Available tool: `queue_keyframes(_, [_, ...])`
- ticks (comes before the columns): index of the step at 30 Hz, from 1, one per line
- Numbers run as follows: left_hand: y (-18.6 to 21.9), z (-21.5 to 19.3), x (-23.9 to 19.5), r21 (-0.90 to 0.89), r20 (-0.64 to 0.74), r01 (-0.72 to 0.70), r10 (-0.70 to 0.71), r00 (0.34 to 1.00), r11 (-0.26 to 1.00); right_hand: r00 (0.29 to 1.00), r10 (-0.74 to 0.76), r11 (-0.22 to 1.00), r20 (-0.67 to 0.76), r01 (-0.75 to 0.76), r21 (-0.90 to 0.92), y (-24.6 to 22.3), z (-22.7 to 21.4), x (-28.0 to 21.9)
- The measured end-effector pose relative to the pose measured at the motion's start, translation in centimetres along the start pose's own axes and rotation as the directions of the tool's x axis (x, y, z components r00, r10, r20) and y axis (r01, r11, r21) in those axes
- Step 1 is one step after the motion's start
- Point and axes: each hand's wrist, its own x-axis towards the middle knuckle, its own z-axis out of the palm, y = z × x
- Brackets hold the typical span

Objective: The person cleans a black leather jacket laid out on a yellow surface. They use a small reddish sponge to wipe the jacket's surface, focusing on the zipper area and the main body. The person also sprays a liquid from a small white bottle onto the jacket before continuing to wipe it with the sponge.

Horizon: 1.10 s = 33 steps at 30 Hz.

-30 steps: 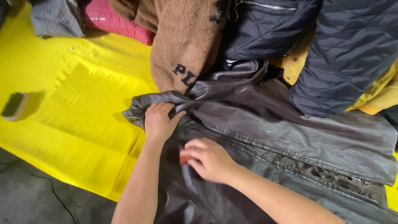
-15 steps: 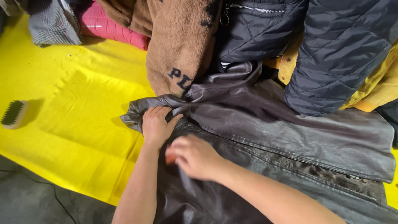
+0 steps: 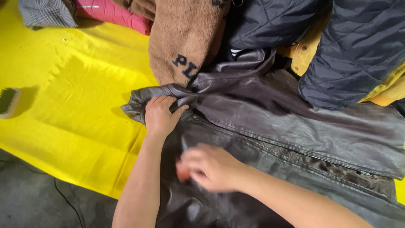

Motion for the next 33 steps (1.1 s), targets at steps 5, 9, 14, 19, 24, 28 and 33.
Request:
queue_keyframes(5, [0.3, -0.6, -0.1, 0.002, 0.031, 0.029, -0.029, 0.999, 1.0, 0.983, 0.116, 0.991, 0.142, -0.104, -0.087, 1.6, 3.0, -1.2])
queue_keyframes(9, [0.0, 0.0, -0.1, -0.014, 0.055, 0.068, -0.067, 0.996, 0.998, 0.901, 0.135, 0.989, 0.412, -0.149, 0.002, -1.0, -1.0, -4.0])
queue_keyframes(14, [-0.2, 0.2, -0.2, -0.014, 0.047, 0.071, -0.07, 0.996, 0.997, 0.849, 0.197, 0.967, 0.49, -0.252, 0.048, -1.4, -2.2, -1.3])
queue_keyframes(19, [0.2, -0.4, -0.2, 0.005, 0.058, 0.063, -0.063, 0.996, 0.998, 0.977, 0.21, 0.976, 0.035, -0.207, -0.062, 2.5, 3.9, 2.5])
queue_keyframes(24, [-0.1, -0.3, 0.0, -0.034, 0.019, 0.032, -0.031, 0.999, 0.999, 0.992, 0.069, 0.984, 0.103, -0.051, -0.169, 1.0, 3.6, -1.8])
queue_keyframes(28, [-0.3, -0.1, 0.1, -0.043, 0.035, 0.051, -0.049, 0.998, 0.998, 0.938, 0.108, 0.992, 0.328, -0.083, -0.091, -1.0, -0.8, -4.8])
queue_keyframes(33, [0.0, -0.4, 0.1, -0.021, -0.032, -0.004, 0.003, 0.999, 1.0, 0.927, 0.243, 0.969, 0.287, -0.247, -0.023, -0.6, -3.6, -0.4])
